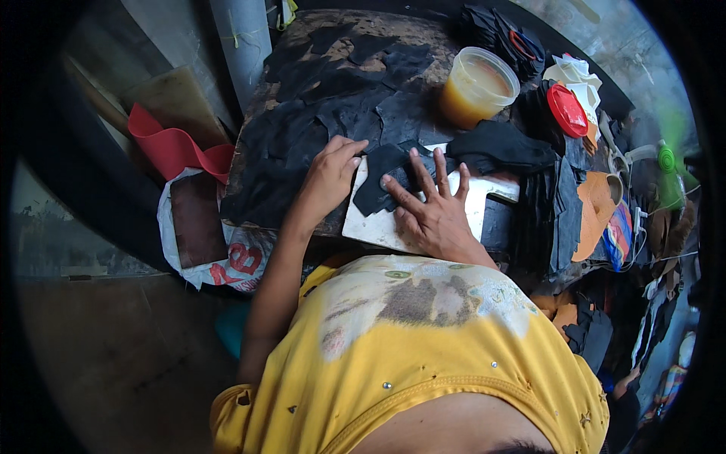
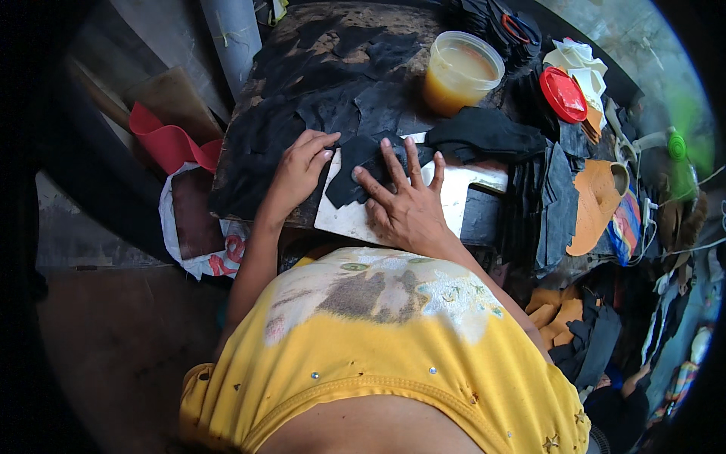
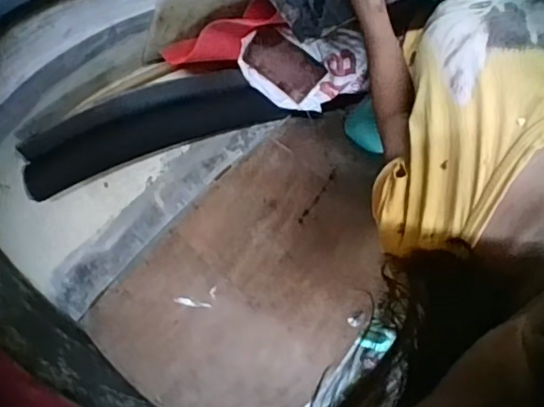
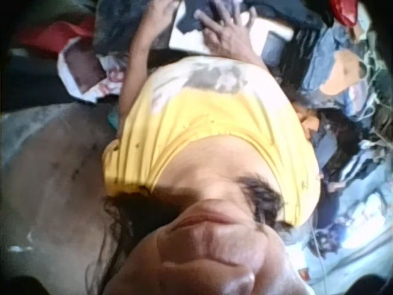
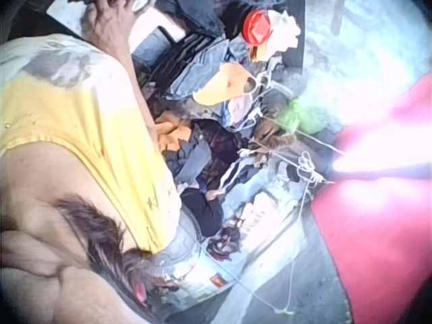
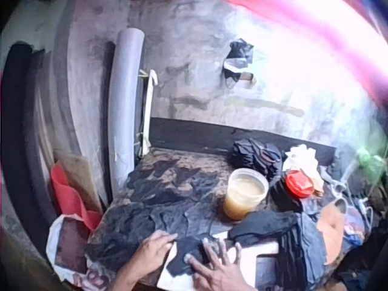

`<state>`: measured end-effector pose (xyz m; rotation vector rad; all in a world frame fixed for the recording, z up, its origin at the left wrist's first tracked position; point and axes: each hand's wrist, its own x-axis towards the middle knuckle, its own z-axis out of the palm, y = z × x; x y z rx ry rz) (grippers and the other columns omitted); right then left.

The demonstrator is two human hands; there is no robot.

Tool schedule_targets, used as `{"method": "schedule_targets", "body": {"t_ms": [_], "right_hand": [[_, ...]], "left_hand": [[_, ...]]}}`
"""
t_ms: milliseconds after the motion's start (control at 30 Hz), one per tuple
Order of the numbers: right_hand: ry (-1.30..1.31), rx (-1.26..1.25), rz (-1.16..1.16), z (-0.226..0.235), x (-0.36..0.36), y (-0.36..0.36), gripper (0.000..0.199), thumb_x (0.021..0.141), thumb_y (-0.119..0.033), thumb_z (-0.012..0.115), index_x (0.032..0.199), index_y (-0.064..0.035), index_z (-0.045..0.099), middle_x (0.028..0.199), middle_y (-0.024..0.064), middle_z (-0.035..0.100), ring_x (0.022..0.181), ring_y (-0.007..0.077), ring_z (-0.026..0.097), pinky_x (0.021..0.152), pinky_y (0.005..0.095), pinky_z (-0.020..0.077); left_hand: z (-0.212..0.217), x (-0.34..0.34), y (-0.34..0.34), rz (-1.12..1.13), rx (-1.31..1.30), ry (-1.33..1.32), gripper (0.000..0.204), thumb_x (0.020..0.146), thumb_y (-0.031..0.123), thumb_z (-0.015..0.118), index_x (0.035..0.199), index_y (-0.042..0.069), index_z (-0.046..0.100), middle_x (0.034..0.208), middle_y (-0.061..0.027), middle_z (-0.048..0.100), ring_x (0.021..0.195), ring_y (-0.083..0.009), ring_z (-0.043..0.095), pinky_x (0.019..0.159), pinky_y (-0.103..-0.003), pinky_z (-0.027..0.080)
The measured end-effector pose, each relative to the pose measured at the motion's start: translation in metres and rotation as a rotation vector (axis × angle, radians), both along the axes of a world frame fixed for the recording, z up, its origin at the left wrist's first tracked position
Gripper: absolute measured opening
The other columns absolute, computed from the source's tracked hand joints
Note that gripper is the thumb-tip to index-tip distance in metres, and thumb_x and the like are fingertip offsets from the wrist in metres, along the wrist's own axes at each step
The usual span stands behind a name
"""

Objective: The person repeatedly rubs a small black leather piece on a white board using both hands. The person turns the piece over and continues rubbing different areas. The person occasionally picks up and sets down the piece while maintaining contact with the board.

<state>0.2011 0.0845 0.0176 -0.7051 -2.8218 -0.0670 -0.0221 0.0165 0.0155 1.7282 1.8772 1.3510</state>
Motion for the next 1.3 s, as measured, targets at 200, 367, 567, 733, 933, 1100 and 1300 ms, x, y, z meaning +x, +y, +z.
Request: {"method": "schedule_targets", "body": {"t_ms": [200,367,567,733,933,1100,1300], "right_hand": [[0.058,-0.344,0.200,0.014,-0.001,-0.009,0.047,0.090,-0.034,0.055,0.137,-0.0352,0.058,0.159,0.0157,0.026,0.150,0.0423,0.005,0.112,0.0675,-0.0030],[0.378,-0.737,0.106,0.024,0.005,0.033,0.040,0.093,-0.029,0.054,0.130,-0.0199,0.064,0.158,0.0180,0.028,0.151,0.0405,0.002,0.118,0.0563,0.0026],[0.027,0.005,-0.126,-0.001,0.000,0.032,0.047,0.097,-0.039,0.050,0.138,-0.0185,0.056,0.160,0.0183,0.023,0.151,0.0387,0.005,0.116,0.0607,0.0028],[-0.037,0.030,-0.165,-0.006,-0.006,0.023,0.055,0.099,-0.045,0.042,0.143,-0.0135,0.051,0.161,0.0159,0.023,0.151,0.0367,0.006,0.114,0.0644,0.0013],[-0.121,0.046,-0.103,-0.004,-0.030,0.031,0.052,0.101,-0.044,0.040,0.148,-0.0216,0.043,0.162,0.0106,0.022,0.152,0.0345,0.004,0.113,0.0649,0.0031],[-0.120,-0.009,-0.127,0.000,-0.030,0.045,0.046,0.103,-0.047,0.030,0.147,-0.0397,0.043,0.163,0.0090,0.021,0.152,0.0369,0.002,0.111,0.0701,-0.0015],[-0.098,-0.014,0.061,0.005,-0.034,0.044,0.044,0.104,-0.045,0.028,0.145,-0.0458,0.043,0.163,0.0072,0.019,0.152,0.0365,0.005,0.111,0.0707,-0.0025]], "left_hand": [[-0.003,0.002,0.009,-0.062,-0.120,0.000,0.033,0.085,0.010,0.070,0.117,-0.001,0.067,0.106,-0.0162,0.060,0.097,-0.0310,0.063,0.086,-0.036,0.050],[-0.007,0.012,0.009,-0.015,-0.051,0.004,0.030,0.083,0.010,0.072,0.111,-0.001,0.069,0.108,-0.0168,0.059,0.100,-0.0343,0.061,0.090,-0.040,0.049],[-0.011,0.015,0.008,0.009,-0.020,0.006,0.027,0.083,0.007,0.070,0.109,-0.002,0.068,0.108,-0.0164,0.059,0.103,-0.0324,0.060,0.092,-0.038,0.047],[-0.019,0.015,0.001,0.036,0.079,-0.128,0.029,0.087,0.000,0.061,0.115,-0.001,0.065,0.108,-0.0179,0.060,0.102,-0.0351,0.062,0.089,-0.039,0.050],[-0.026,0.020,-0.004,0.199,0.161,-0.050,0.032,0.091,-0.006,0.053,0.120,0.000,0.064,0.116,-0.0157,0.061,0.093,-0.0233,0.067,0.080,-0.030,0.054],[-0.026,0.025,-0.011,0.254,0.270,-0.093,0.031,0.093,-0.008,0.049,0.119,-0.002,0.063,0.119,-0.0160,0.061,0.095,-0.0224,0.067,0.081,-0.030,0.055],[-0.019,0.027,-0.012,0.298,0.413,-0.073,0.028,0.096,-0.006,0.048,0.120,-0.002,0.063,0.119,-0.0144,0.061,0.095,-0.0215,0.067,0.081,-0.029,0.055]]}}
